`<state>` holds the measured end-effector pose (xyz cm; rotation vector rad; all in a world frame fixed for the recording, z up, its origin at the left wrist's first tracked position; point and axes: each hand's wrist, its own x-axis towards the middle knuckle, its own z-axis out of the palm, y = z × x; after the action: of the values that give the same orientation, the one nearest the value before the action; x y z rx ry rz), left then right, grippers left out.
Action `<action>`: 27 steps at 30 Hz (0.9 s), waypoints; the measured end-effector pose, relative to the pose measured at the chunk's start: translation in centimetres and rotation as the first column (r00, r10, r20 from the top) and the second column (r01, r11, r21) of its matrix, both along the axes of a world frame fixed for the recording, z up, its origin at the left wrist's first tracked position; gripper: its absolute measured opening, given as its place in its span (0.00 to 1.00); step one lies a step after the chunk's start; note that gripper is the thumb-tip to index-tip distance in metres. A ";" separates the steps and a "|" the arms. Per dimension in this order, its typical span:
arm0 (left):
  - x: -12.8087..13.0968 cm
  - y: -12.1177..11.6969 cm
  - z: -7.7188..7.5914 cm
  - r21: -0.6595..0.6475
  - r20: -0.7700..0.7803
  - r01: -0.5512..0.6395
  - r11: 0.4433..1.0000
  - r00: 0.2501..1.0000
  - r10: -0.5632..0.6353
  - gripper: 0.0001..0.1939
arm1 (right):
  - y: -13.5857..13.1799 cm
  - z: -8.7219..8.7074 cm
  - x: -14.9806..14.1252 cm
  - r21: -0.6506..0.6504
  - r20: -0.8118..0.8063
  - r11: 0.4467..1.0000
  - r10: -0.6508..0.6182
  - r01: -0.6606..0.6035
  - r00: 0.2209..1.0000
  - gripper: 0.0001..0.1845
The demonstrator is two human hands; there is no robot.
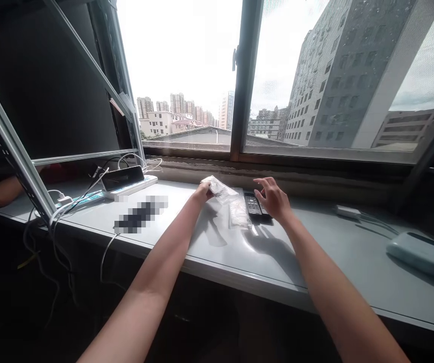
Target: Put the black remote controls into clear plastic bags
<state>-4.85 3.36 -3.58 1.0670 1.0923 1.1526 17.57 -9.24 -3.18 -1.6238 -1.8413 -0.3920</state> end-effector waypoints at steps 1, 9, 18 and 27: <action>0.0 -0.3 0.2 -0.024 0.056 -0.008 1.000 0.998 0.010 0.11 | -0.1 0.1 -0.7 0.057 0.040 0.996 0.067 -0.069 0.997 0.18; 0.4 -2.3 1.0 -0.106 0.142 0.036 0.994 0.990 -0.021 0.15 | -0.7 -0.1 -4.3 0.197 0.318 0.958 0.137 -0.206 0.938 0.16; 1.2 -3.0 1.1 -0.138 0.253 0.042 0.990 0.967 -0.006 0.15 | -1.1 0.5 -3.8 0.162 0.362 0.970 0.114 -0.183 0.925 0.16; 1.8 -3.4 1.0 -0.190 0.275 0.053 0.980 0.961 0.001 0.14 | -0.7 0.3 -4.0 0.393 0.369 0.893 0.066 -0.220 0.927 0.16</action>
<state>-3.06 -0.07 -2.62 0.7412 0.9471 1.1089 13.56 -9.94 -2.87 -1.1569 -1.9369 -0.9966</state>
